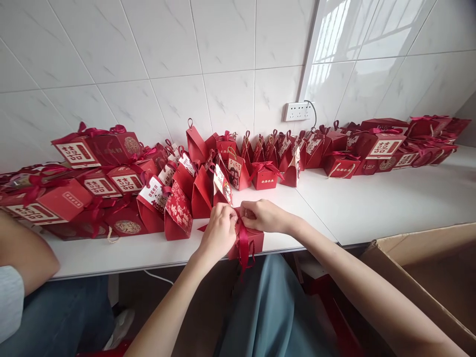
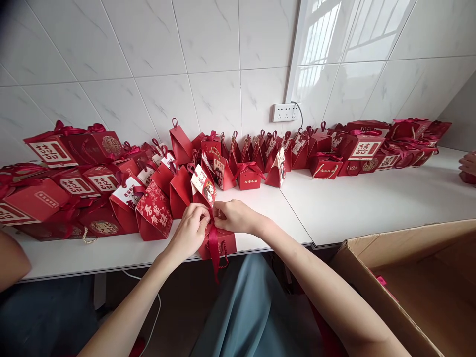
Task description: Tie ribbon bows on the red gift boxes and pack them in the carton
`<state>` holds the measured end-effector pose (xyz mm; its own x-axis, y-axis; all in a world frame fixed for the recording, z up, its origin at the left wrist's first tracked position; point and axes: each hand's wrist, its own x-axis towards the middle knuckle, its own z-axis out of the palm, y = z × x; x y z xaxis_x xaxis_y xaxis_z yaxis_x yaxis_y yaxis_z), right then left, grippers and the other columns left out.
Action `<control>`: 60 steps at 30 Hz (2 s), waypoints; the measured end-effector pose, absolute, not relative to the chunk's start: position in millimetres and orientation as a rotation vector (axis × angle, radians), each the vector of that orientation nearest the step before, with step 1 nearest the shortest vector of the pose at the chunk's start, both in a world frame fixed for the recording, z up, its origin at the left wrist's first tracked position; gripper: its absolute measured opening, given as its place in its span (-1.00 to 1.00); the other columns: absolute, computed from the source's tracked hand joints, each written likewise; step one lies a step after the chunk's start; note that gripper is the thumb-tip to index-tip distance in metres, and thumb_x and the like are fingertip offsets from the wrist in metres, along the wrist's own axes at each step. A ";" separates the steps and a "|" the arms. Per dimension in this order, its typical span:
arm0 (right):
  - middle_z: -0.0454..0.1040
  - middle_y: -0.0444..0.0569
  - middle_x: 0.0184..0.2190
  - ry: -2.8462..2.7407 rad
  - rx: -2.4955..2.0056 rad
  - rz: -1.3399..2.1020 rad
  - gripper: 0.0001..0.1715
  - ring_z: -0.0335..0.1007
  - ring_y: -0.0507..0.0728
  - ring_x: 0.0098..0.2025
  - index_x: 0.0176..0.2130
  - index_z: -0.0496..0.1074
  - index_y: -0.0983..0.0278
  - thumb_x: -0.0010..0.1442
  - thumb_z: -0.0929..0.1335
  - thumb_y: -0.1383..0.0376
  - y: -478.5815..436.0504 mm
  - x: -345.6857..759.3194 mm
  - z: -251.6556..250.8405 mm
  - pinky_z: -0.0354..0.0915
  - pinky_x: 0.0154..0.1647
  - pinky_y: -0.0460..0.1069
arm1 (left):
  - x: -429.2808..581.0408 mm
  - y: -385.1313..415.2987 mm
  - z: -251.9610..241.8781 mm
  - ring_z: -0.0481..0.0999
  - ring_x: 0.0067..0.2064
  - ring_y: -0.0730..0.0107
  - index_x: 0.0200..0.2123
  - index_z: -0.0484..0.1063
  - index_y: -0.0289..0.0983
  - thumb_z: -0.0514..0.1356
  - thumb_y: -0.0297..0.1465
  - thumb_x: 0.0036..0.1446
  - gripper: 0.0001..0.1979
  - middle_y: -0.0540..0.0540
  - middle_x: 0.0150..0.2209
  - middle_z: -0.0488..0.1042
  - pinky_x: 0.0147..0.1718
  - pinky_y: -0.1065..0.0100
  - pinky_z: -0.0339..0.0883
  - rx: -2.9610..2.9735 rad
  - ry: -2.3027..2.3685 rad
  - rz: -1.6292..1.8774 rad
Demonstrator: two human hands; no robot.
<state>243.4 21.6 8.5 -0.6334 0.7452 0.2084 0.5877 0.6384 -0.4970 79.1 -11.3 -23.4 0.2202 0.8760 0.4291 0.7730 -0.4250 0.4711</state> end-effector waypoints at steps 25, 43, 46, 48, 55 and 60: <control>0.37 -0.22 -0.46 -2.562 -1.042 0.626 -0.88 0.21 -0.06 -0.48 -0.30 0.32 0.26 0.10 0.34 0.29 30.7 247.1 15.6 0.18 -0.36 -0.15 | 65.3 23.3 -44.0 0.51 -0.34 0.10 -0.50 0.35 -0.13 0.10 -0.34 0.01 -0.91 -0.12 -0.34 0.47 -0.41 0.18 0.40 2.479 1.295 1.407; 0.30 -0.24 -0.55 -2.210 -0.940 0.972 -0.92 0.17 -0.06 -0.52 -0.38 0.33 0.28 0.03 0.33 0.43 15.3 272.2 -1.9 0.14 -0.45 -0.15 | 90.4 5.6 -35.5 0.48 -0.19 0.26 -0.51 0.23 -0.20 0.03 -0.37 0.07 -0.88 -0.07 -0.25 0.40 -0.31 0.31 0.40 2.373 1.379 1.151; 0.27 -0.24 -0.57 -2.202 -0.937 0.972 -0.91 0.12 -0.06 -0.53 -0.37 0.32 0.30 0.10 0.33 0.31 14.3 284.3 -2.2 0.10 -0.49 -0.14 | 104.0 3.5 -30.3 0.47 -0.17 0.23 -0.50 0.21 -0.20 0.01 -0.40 0.09 -0.88 -0.09 -0.26 0.39 -0.23 0.24 0.40 2.323 1.320 1.184; 0.23 -0.24 -0.59 -2.179 -0.914 1.030 -0.83 0.06 -0.06 -0.55 -0.39 0.29 0.30 0.15 0.31 0.23 15.4 293.5 -3.0 0.06 -0.52 -0.13 | 113.4 2.7 -28.3 0.47 -0.14 0.21 -0.48 0.21 -0.21 -0.02 -0.40 0.12 -0.86 -0.12 -0.25 0.38 -0.17 0.18 0.39 2.282 1.304 1.211; 0.23 -0.22 -0.58 -1.981 -0.922 1.264 -0.66 0.09 -0.05 -0.54 -0.39 0.25 0.30 0.14 0.33 0.07 11.8 303.4 -5.4 0.06 -0.53 -0.12 | 126.2 1.8 -31.3 0.44 -0.11 0.21 -0.40 0.24 -0.22 -0.01 -0.44 0.11 -0.92 -0.14 -0.22 0.36 -0.14 0.16 0.37 2.154 1.317 1.240; 0.27 -0.20 -0.54 -2.047 -0.970 1.123 -0.77 0.09 -0.05 -0.52 -0.37 0.31 0.32 0.12 0.34 0.18 8.4 297.7 -7.2 0.06 -0.50 -0.11 | 123.8 2.2 -28.9 0.41 -0.07 0.20 -0.44 0.19 -0.21 0.02 -0.42 0.11 -0.92 -0.14 -0.21 0.34 -0.09 0.16 0.32 2.131 1.302 1.195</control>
